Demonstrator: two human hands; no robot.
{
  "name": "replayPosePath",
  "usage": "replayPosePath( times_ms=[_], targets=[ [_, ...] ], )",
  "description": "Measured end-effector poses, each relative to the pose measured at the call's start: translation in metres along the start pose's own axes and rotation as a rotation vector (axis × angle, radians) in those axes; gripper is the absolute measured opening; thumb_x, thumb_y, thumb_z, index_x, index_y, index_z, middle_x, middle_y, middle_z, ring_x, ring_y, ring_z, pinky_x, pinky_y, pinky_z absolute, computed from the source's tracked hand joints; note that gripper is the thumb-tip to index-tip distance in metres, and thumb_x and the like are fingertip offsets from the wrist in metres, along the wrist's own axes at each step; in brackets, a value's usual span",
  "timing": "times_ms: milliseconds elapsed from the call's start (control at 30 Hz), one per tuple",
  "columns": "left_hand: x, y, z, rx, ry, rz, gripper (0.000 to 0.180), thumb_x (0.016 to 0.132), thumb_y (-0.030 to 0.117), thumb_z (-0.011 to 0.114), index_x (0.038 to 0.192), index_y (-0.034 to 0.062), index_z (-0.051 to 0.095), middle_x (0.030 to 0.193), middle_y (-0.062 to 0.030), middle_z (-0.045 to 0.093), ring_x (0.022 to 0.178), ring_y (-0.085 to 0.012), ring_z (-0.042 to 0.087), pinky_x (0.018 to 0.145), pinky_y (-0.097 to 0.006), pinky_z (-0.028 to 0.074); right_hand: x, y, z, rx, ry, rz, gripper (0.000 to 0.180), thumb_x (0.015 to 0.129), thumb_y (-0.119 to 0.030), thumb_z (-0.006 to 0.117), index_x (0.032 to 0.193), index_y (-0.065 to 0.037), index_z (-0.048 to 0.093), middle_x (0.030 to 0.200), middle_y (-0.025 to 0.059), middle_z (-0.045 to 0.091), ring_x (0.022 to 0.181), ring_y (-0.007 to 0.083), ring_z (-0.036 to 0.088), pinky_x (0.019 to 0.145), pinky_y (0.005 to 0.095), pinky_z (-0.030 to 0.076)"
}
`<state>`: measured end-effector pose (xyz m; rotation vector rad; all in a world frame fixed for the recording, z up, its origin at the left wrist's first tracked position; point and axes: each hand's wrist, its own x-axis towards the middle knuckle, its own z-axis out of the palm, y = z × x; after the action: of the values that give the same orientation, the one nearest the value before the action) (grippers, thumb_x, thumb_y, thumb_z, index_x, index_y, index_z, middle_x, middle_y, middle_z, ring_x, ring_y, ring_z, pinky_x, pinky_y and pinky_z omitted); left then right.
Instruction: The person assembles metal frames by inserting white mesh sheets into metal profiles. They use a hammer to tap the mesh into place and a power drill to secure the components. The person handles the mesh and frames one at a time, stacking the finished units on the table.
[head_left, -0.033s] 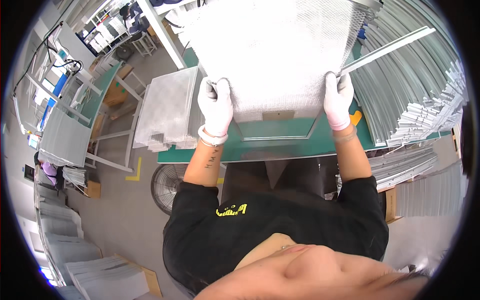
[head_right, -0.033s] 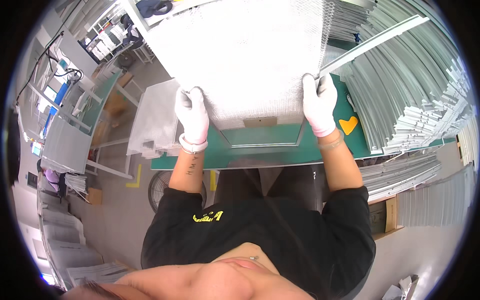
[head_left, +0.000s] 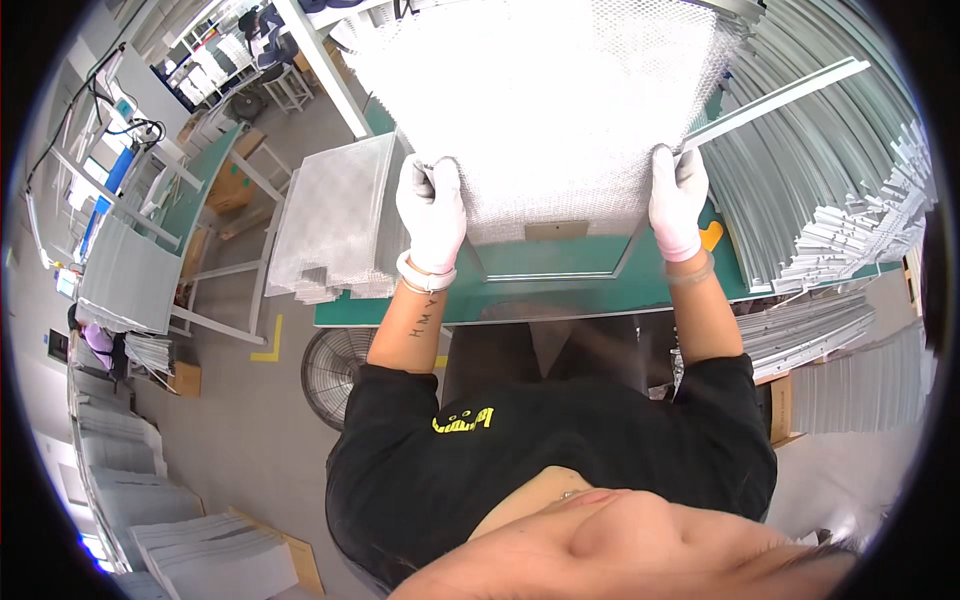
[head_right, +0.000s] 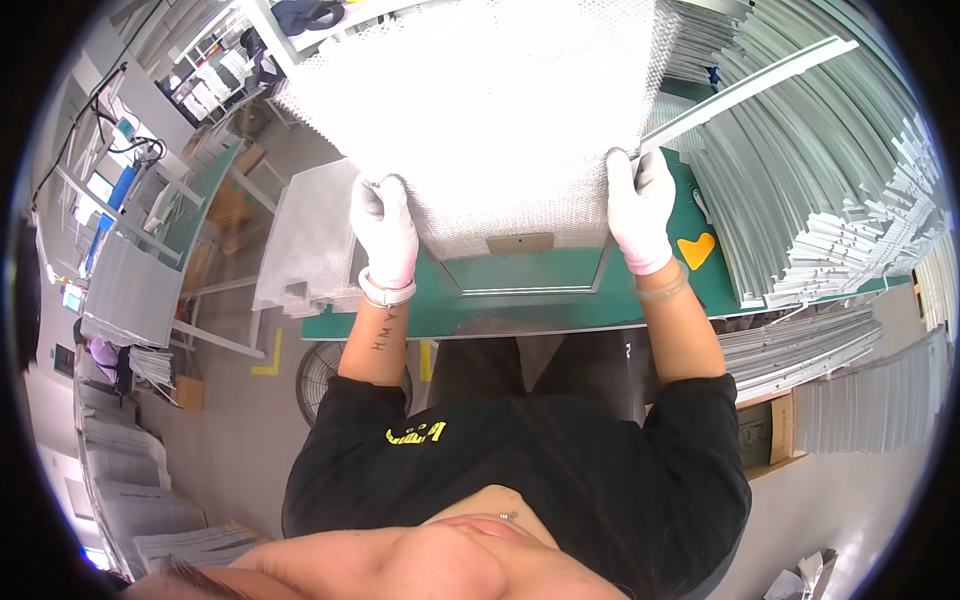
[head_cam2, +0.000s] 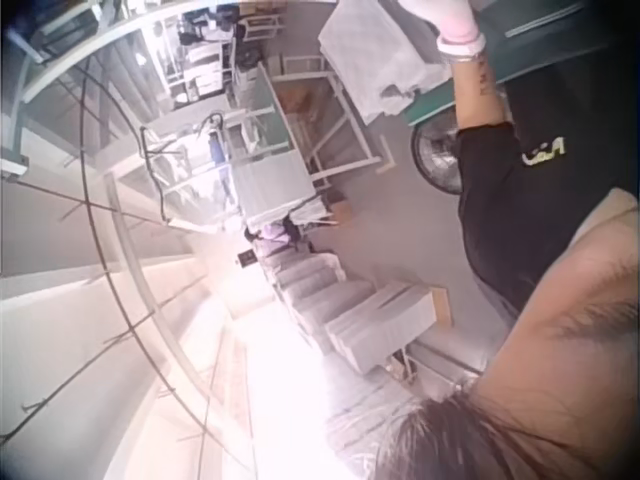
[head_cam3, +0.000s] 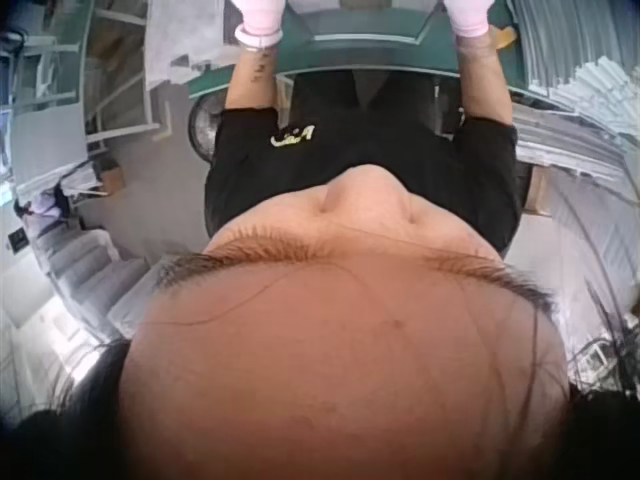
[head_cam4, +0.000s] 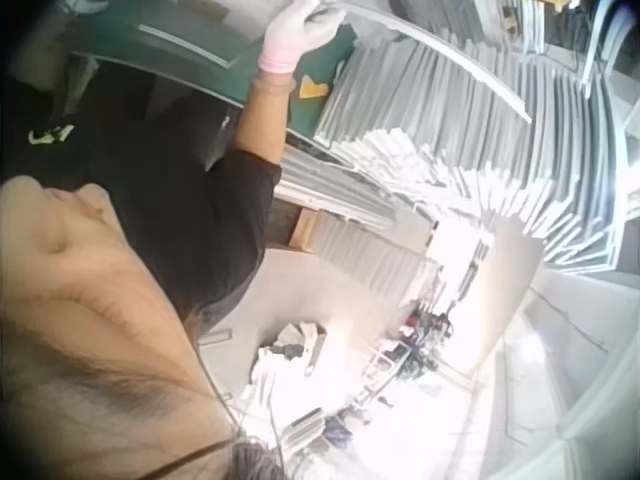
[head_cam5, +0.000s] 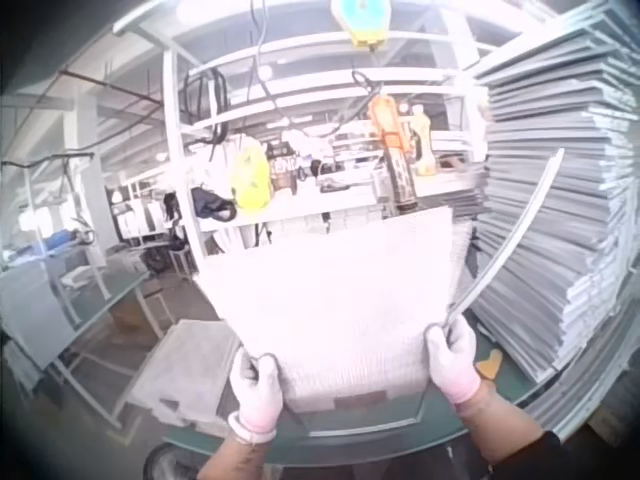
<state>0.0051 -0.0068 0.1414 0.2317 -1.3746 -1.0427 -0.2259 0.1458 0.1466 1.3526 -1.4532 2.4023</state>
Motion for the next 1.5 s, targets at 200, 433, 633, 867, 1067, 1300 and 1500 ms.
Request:
replayPosePath(
  times_ms=[200,433,633,867,1067,1300,1500],
  targets=[
    [0.000,0.013,0.001,-0.016,-0.066,-0.086,0.009,0.098,0.006,0.059,0.106,0.0021,0.058,0.087,0.0054,0.053,0.075,-0.0010,0.042,0.068,-0.018,0.037,-0.001,-0.017,-0.005,0.039,-0.030,0.168,0.016,0.098,-0.008,0.061,0.110,0.002,0.064,0.078,-0.0040,0.060,0.068,0.0023,0.048,0.063,0.0205,0.041],
    [-0.007,0.019,0.005,0.037,-0.016,-0.079,0.011,0.096,0.004,0.062,0.107,0.0020,0.061,0.072,0.0099,0.049,0.061,0.0022,0.035,0.055,-0.016,0.030,-0.009,-0.016,0.003,0.012,0.063,0.135,0.010,0.097,-0.009,0.064,0.098,0.001,0.063,0.073,-0.0071,0.054,0.064,0.0000,0.043,0.058,0.0193,0.036],
    [-0.005,0.012,0.001,0.039,-0.104,-0.049,0.011,0.095,0.004,0.063,0.106,0.0008,0.061,0.074,0.0086,0.052,0.063,0.0011,0.037,0.057,-0.017,0.033,-0.014,0.013,-0.026,0.102,-0.097,0.152,0.022,0.098,-0.008,0.061,0.117,0.003,0.061,0.108,0.0037,0.067,0.095,0.0081,0.058,0.088,0.0258,0.047],
    [-0.025,-0.002,0.001,0.100,-0.043,-0.086,0.017,0.097,0.008,0.062,0.110,-0.0008,0.058,0.090,0.0017,0.060,0.075,-0.0041,0.049,0.068,-0.021,0.043,-0.029,0.018,-0.024,0.110,-0.163,0.206,0.026,0.099,-0.010,0.060,0.122,0.002,0.058,0.115,0.0036,0.065,0.104,0.0097,0.058,0.095,0.0277,0.045],
    [-0.079,-0.059,-0.031,0.107,-0.124,-0.320,0.026,0.098,0.014,0.063,0.117,-0.0011,0.057,0.098,-0.0006,0.062,0.083,-0.0056,0.053,0.075,-0.023,0.046,-0.084,0.087,-0.041,0.040,-0.170,0.303,0.030,0.099,-0.011,0.061,0.126,0.002,0.056,0.115,0.0037,0.065,0.102,0.0098,0.058,0.093,0.0273,0.046],
    [-0.058,-0.054,-0.051,0.127,-0.331,-0.389,0.034,0.098,0.015,0.063,0.127,-0.0009,0.056,0.113,-0.0047,0.066,0.105,-0.0130,0.060,0.094,-0.028,0.047,-0.067,0.070,-0.053,0.031,-0.340,0.415,0.037,0.098,-0.012,0.062,0.132,0.002,0.053,0.120,0.0057,0.065,0.105,0.0115,0.059,0.094,0.0287,0.046],
    [0.018,0.008,-0.027,0.081,-0.191,-0.049,0.016,0.098,0.003,0.053,0.113,0.0003,0.061,0.096,-0.0026,0.064,0.071,-0.0026,0.050,0.064,-0.019,0.043,0.021,-0.014,-0.025,-0.142,-0.203,0.237,0.023,0.098,-0.010,0.059,0.118,0.001,0.063,0.098,-0.0008,0.065,0.084,0.0059,0.054,0.075,0.0219,0.045]
  ],
)
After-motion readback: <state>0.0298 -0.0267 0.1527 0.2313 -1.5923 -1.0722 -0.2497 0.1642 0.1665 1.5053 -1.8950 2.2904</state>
